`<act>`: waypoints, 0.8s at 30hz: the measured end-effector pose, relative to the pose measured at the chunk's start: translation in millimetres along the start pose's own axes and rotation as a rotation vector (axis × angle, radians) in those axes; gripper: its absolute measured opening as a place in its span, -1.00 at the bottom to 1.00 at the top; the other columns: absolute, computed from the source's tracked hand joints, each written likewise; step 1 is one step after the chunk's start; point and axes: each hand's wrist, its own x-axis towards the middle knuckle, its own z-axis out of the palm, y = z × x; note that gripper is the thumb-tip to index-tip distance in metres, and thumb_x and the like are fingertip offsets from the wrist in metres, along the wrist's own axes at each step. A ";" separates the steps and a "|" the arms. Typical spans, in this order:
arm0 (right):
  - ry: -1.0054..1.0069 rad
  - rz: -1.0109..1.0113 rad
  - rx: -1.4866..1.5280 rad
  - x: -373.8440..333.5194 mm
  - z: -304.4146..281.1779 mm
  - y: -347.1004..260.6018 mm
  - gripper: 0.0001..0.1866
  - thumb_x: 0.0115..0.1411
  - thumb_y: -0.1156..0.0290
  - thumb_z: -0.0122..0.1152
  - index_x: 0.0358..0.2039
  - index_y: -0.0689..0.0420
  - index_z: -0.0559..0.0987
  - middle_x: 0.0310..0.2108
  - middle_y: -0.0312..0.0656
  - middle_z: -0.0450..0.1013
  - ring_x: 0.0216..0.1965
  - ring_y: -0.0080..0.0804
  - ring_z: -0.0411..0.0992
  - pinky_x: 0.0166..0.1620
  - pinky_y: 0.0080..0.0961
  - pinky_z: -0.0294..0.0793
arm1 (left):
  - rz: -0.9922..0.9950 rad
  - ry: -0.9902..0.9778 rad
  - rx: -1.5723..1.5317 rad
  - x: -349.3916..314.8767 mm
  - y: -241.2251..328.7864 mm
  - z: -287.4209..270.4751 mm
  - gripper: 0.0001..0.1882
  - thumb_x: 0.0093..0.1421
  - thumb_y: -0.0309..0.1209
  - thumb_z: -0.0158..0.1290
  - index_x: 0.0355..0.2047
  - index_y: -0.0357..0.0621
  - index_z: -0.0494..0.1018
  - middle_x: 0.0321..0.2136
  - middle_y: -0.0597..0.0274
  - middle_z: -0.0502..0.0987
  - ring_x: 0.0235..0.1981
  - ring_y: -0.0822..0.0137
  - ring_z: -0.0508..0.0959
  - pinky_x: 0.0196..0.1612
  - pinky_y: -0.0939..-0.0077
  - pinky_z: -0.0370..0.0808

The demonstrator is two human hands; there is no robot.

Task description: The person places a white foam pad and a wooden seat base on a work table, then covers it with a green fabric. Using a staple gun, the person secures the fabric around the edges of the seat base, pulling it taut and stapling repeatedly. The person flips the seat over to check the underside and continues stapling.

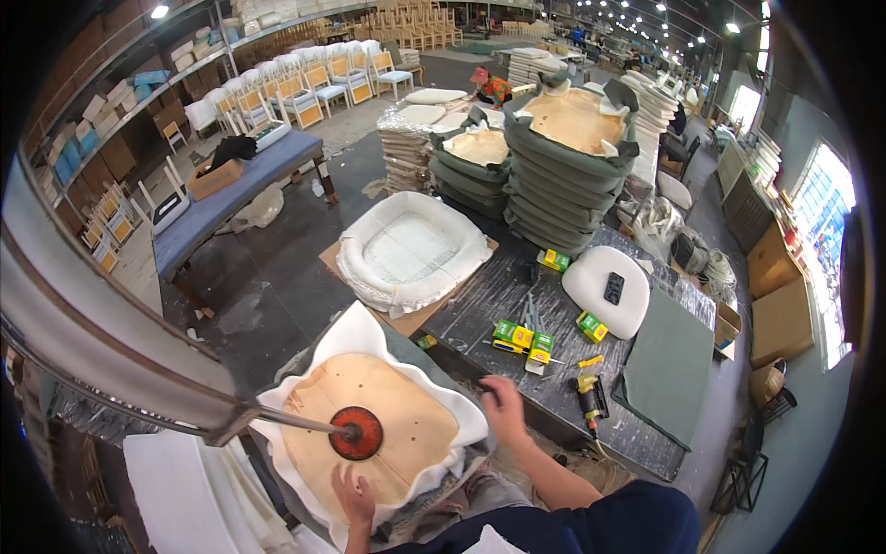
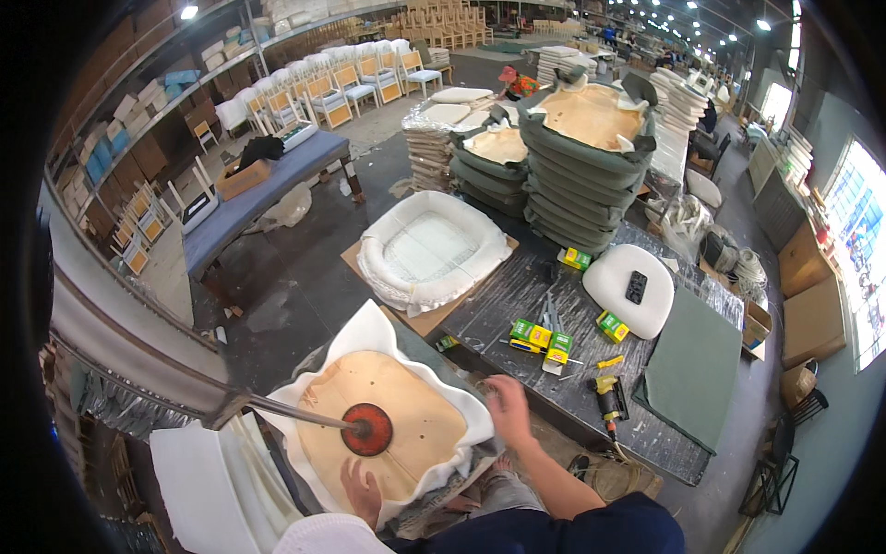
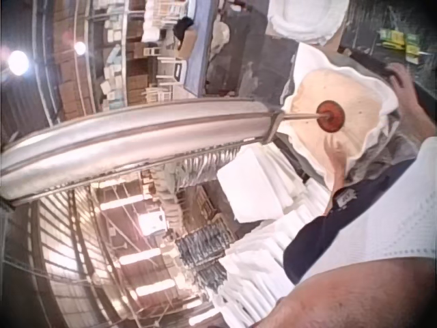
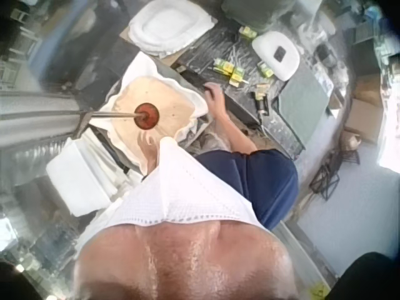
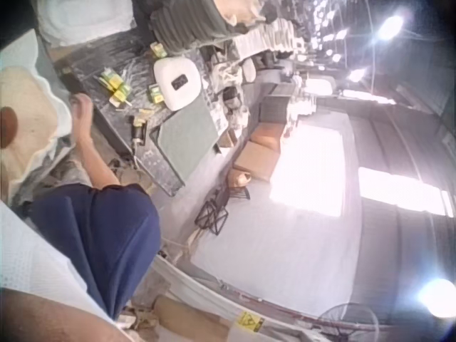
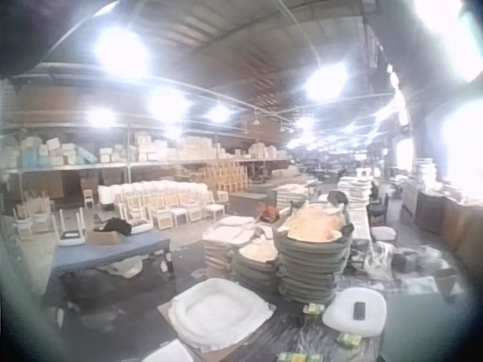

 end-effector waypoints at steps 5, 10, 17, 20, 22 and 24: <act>0.143 0.527 -0.324 -72.9 -148.9 237.2 -0.71 0.17 0.46 0.18 -0.09 0.23 0.62 -0.18 0.05 0.58 -0.08 -0.08 0.56 0.02 -0.22 0.53 | 0.117 -0.598 -0.261 12.7 133.3 68.0 -0.37 0.25 -0.16 0.19 0.20 -0.37 0.41 0.16 -0.28 0.45 0.23 -0.19 0.41 0.31 0.10 0.32; 0.029 0.879 -0.781 -131.2 -248.8 419.2 -0.33 0.03 0.20 0.28 0.14 0.23 0.42 -0.03 0.36 0.44 0.05 0.37 0.44 0.16 0.10 0.43 | 0.132 -0.649 -0.001 7.9 220.1 133.1 -0.06 0.08 0.07 0.31 0.32 -0.26 0.28 0.23 -0.26 0.34 0.25 -0.25 0.32 0.27 0.02 0.31; -0.129 0.947 -0.810 -113.3 -247.1 446.1 0.01 -0.05 0.12 0.47 0.34 0.29 0.23 0.11 0.32 0.37 0.16 0.28 0.37 0.26 -0.01 0.36 | -0.540 -0.261 -0.133 33.0 203.0 139.8 -0.52 0.09 -0.14 0.35 -0.15 -0.30 0.63 -0.36 0.00 0.65 -0.26 -0.04 0.66 -0.08 0.13 0.55; -0.075 0.762 -0.721 -114.0 -242.5 448.3 0.02 -0.06 0.22 0.50 0.36 0.30 0.20 0.13 0.31 0.36 0.16 0.23 0.37 0.26 -0.05 0.36 | -0.662 -0.247 -0.023 38.9 176.3 139.6 -0.43 0.16 -0.12 0.31 0.05 -0.29 0.54 -0.10 -0.13 0.62 -0.01 0.01 0.61 0.08 0.16 0.48; -0.167 0.658 -0.748 -98.7 -237.3 443.7 -0.01 -0.02 0.24 0.47 0.37 0.24 0.19 0.15 0.29 0.37 0.19 0.21 0.36 0.27 -0.07 0.35 | -0.309 -0.119 0.325 44.5 182.4 143.6 -0.29 0.20 -0.08 0.29 0.23 -0.26 0.38 0.18 -0.21 0.40 0.23 0.02 0.40 0.23 0.14 0.34; -0.230 0.688 -0.729 -85.2 -234.1 423.3 -0.03 0.03 0.33 0.42 0.40 0.20 0.12 0.20 0.28 0.34 0.22 0.24 0.33 0.25 -0.06 0.36 | -0.056 -0.188 0.413 50.5 191.0 147.4 -0.16 0.20 -0.06 0.29 0.35 -0.23 0.24 0.38 -0.19 0.17 0.39 -0.03 0.21 0.35 0.11 0.18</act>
